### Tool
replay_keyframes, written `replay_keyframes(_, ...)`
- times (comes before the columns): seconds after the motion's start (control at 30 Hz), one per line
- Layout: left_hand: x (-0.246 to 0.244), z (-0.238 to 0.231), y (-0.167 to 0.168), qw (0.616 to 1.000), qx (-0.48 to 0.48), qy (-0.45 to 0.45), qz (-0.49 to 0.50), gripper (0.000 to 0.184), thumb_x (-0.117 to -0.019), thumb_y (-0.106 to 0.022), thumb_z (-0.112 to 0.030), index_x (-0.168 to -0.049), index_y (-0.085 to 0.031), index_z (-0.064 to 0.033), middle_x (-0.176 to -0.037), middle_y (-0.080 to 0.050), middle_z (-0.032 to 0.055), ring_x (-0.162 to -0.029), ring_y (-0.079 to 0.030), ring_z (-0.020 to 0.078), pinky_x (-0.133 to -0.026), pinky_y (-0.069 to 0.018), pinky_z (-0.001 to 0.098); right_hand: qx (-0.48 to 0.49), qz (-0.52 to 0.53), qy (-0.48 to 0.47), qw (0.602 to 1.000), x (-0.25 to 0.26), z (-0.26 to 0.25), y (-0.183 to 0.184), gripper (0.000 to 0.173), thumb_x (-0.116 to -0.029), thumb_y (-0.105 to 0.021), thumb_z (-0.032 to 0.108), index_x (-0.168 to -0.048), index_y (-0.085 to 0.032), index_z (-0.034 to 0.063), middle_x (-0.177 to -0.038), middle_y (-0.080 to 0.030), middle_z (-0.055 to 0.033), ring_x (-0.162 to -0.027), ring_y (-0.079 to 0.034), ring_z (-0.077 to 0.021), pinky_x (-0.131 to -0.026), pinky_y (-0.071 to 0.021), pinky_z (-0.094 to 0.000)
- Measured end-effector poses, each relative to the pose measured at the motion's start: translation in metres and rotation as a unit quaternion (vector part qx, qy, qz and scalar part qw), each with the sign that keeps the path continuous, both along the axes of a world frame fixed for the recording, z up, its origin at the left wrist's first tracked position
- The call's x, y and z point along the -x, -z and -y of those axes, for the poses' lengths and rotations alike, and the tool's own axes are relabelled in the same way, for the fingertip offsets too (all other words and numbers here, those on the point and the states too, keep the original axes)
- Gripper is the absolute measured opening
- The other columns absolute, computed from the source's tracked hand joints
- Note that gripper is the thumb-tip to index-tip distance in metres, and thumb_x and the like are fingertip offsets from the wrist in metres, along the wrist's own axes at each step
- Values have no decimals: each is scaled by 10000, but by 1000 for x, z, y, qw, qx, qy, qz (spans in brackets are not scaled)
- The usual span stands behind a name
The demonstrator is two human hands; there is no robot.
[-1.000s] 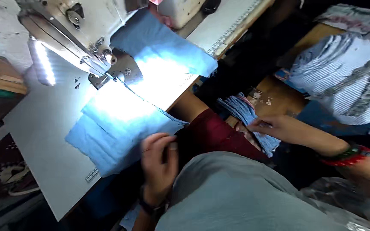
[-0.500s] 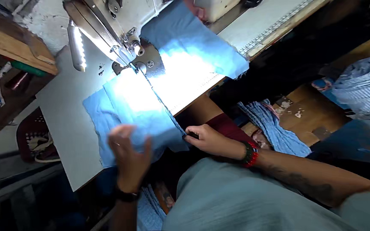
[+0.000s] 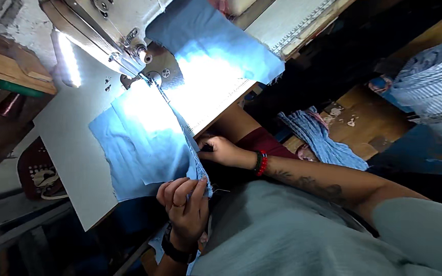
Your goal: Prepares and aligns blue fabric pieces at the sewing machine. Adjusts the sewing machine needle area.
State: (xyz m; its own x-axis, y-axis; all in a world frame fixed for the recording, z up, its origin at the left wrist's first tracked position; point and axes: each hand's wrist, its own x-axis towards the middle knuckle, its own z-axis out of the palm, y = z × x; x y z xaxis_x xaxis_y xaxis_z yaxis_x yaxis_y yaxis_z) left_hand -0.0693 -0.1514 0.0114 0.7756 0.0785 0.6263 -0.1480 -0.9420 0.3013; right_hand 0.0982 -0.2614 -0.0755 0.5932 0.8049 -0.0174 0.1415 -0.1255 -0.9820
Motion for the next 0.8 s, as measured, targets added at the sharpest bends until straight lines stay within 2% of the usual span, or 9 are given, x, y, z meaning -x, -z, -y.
replay_keyframes(0.03, 0, 3, -1, 1000, 0, 2, -7, 137, -999, -599, -190, -1059, -722, -178, -1066, -669, -26, -1103, -572, 128, -1092, -341, 364, -38, -26, 1, 999, 5, 3, -5, 212, -949, -719, 256, -927, -691, 47, -909, -687, -59, -846, -642, -107, -768, -534, -330)
replay_keyframes(0.07, 0, 6, 0, 1000, -2, 5, -15, 144, -998, -596, -176, -1055, -729, -175, -1067, -693, -22, -1092, -588, 133, -1079, -349, 364, -71, -55, -5, 996, 11, 10, -11, 169, -960, -695, 196, -902, -651, 43, -837, -658, -28, -778, -612, -52, -723, -516, -247)
replay_keyframes(0.13, -2, 15, 4, 999, -6, 4, -33, 171, -1006, -587, -163, -1072, -744, -177, -1034, -713, -14, -1055, -596, 141, -1046, -346, 368, -90, -120, -19, 989, 21, 31, -26, 119, -972, -663, 148, -977, -643, 31, -865, -660, -12, -794, -612, -11, -745, -512, -191)
replay_keyframes(0.2, -2, 22, 12, 999, -6, 1, -53, 192, -1023, -580, -208, -1094, -755, -176, -1016, -702, 2, -1050, -582, 154, -1032, -331, 380, -69, -169, -39, 982, 28, 52, -39, 170, -971, -658, 120, -1105, -665, 16, -944, -695, -11, -839, -652, 0, -787, -552, -179)
replay_keyframes(0.23, -3, 24, 14, 998, -6, -3, -66, 198, -1032, -576, -230, -1106, -753, -179, -1023, -692, 7, -1064, -574, 158, -1030, -324, 388, -54, -180, -44, 981, 31, 60, -44, 183, -970, -657, 110, -1125, -672, 14, -958, -699, -7, -845, -650, 11, -788, -548, -167)
replay_keyframes(0.37, 0, 34, 14, 995, -24, -22, -97, 217, -1031, -571, -212, -1146, -751, -174, -1051, -679, 34, -1073, -565, 177, -1003, -316, 417, -34, -170, -25, 985, 40, 78, -54, 145, -982, -634, 106, -1075, -712, 27, -939, -702, 32, -841, -621, 62, -782, -513, -120)
replay_keyframes(0.5, 1, 38, 12, 996, -8, -34, -84, 163, -1007, -632, -224, -1080, -771, -178, -1014, -697, 17, -1033, -582, 155, -984, -333, 404, -34, -124, 10, 992, 47, 83, -51, 149, -1014, -592, 165, -1012, -702, 65, -915, -675, 48, -843, -595, 66, -771, -481, -121)
replay_keyframes(0.67, 6, 43, 14, 995, -17, -42, -89, 169, -1001, -628, -199, -1082, -775, -179, -1035, -707, 22, -1035, -581, 163, -965, -331, 415, -44, -188, 16, 981, 52, 90, -58, 124, -952, -688, 117, -1058, -710, 57, -929, -709, 47, -847, -645, 37, -787, -533, -139)
replay_keyframes(0.8, 7, 46, 16, 995, -12, -46, -87, 174, -992, -628, -177, -1058, -788, -156, -1020, -721, 38, -1028, -593, 175, -968, -334, 423, -28, -190, 8, 981, 55, 93, -61, 144, -944, -705, 147, -1056, -724, 58, -916, -712, 54, -832, -637, 58, -770, -525, -127)
